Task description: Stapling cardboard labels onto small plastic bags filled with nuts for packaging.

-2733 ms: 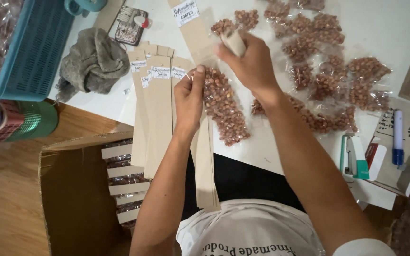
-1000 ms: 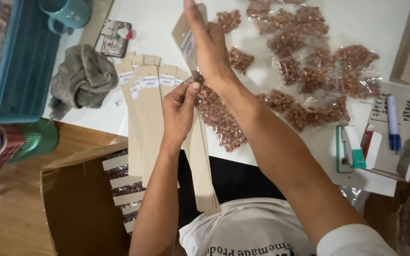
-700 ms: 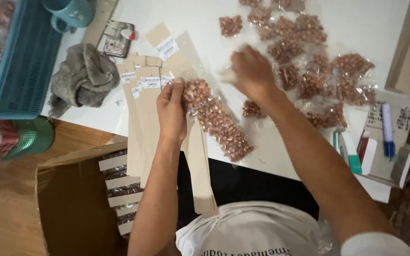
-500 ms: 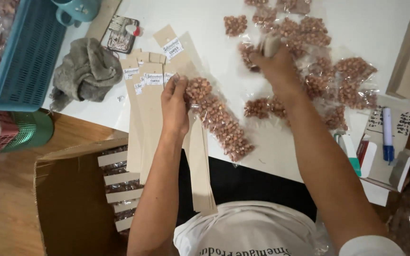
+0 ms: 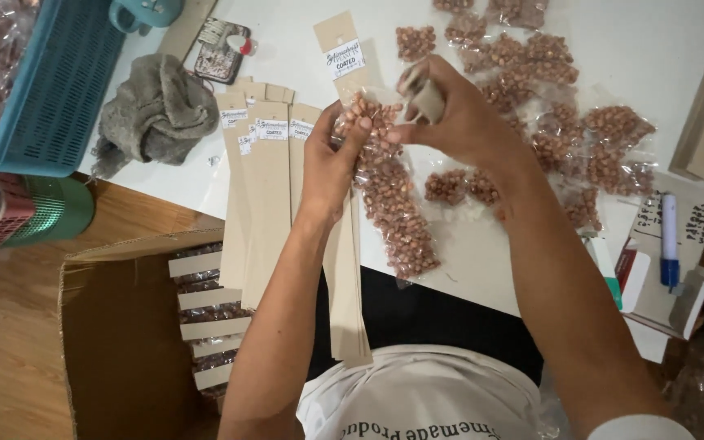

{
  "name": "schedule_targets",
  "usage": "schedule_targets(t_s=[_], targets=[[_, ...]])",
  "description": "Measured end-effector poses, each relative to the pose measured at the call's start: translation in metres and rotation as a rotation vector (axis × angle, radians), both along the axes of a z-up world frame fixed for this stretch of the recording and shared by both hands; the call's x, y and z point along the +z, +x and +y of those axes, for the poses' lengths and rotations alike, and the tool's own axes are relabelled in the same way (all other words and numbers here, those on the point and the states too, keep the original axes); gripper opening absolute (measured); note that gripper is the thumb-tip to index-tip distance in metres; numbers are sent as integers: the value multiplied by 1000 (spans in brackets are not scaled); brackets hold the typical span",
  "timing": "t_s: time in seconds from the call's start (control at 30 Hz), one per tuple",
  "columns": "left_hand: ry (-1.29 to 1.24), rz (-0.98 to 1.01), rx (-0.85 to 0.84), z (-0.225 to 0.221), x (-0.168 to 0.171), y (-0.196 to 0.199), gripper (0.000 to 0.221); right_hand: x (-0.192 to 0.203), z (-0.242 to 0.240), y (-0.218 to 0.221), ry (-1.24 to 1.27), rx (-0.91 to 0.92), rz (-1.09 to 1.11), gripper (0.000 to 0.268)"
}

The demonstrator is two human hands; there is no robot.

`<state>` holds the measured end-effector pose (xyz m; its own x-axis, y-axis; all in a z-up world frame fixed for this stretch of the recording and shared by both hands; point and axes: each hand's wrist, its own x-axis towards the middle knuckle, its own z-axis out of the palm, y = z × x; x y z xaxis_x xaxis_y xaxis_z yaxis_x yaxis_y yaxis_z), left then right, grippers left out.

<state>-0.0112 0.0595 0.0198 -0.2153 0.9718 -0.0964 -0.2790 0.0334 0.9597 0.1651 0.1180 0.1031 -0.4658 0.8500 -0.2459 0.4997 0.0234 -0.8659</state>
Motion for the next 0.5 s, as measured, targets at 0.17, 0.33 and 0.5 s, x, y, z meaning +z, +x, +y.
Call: schedule_targets(t_s=[0.17,0.33,0.5], targets=[[-34,-69,-25,-5,6,2,43,-49,30,-2,437,51,196,27],[12,-74,-32,-7,16,2,24,-38,33,-15,362,81,299,27],[27,60,55,-1,21,3,38,-15,25,-29,285,-19,193,10]])
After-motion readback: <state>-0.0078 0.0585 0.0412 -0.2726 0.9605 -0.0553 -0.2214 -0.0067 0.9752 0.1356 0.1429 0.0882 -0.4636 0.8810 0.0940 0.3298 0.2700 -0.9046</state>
